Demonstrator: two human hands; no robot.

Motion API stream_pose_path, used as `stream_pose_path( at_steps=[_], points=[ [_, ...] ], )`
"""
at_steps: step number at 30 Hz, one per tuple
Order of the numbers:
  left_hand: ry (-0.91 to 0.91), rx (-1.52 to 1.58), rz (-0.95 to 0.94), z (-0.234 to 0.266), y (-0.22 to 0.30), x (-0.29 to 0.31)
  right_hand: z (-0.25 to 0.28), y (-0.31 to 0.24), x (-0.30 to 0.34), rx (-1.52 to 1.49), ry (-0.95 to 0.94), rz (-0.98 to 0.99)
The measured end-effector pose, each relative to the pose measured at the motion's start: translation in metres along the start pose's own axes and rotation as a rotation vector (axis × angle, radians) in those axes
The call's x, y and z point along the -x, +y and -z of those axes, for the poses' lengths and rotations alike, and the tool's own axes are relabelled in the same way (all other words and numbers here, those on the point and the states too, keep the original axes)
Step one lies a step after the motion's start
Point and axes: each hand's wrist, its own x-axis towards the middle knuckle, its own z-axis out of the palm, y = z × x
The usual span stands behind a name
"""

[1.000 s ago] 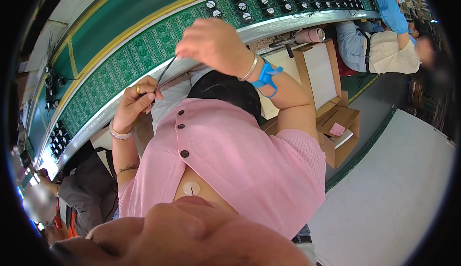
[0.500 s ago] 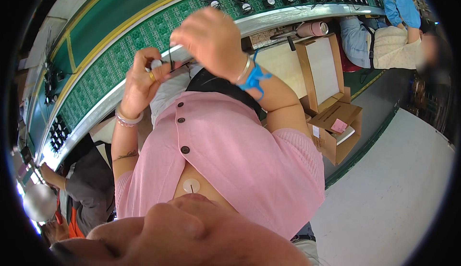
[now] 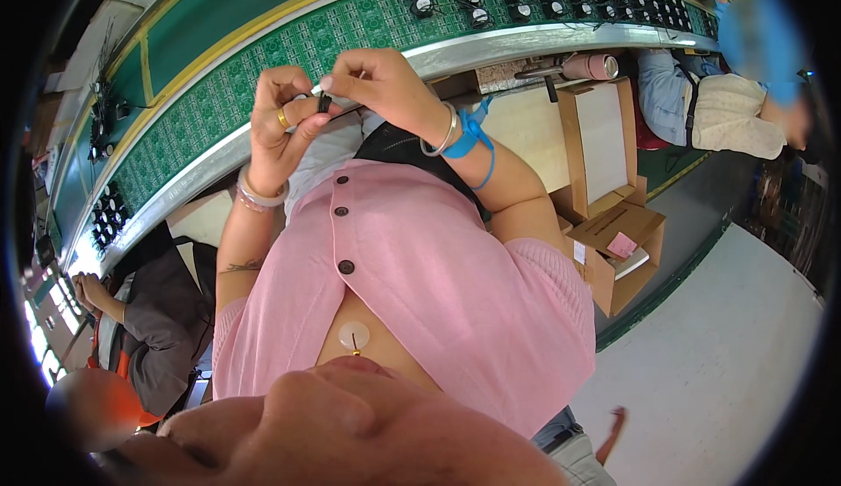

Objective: Assembling electronic components on a PCB at a production line station.

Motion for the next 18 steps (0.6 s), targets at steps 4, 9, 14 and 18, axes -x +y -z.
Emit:
stream_pose_path(
  at_steps=[4, 9, 14, 18],
  points=[
    [0.069, 0.287, 0.105, -0.005, -0.006, 0.008, -0.016, 0.005, 0.011, -0.2, 0.134, 0.172],
    [-0.036, 0.237, 0.07, -0.001, -0.001, 0.006, -0.021, 0.002, 0.024, -0.303, 0.06, 0.077],
    [-0.059, 0.278, 0.129, -0.003, 0.002, 0.011, -0.025, -0.003, 0.028, -0.032, 0.199, 0.277],
    [-0.142, 0.315, 0.106, 0.006, 0.009, 0.008, -0.014, -0.024, 0.035, 0.044, 0.065, 0.12]
  ],
)
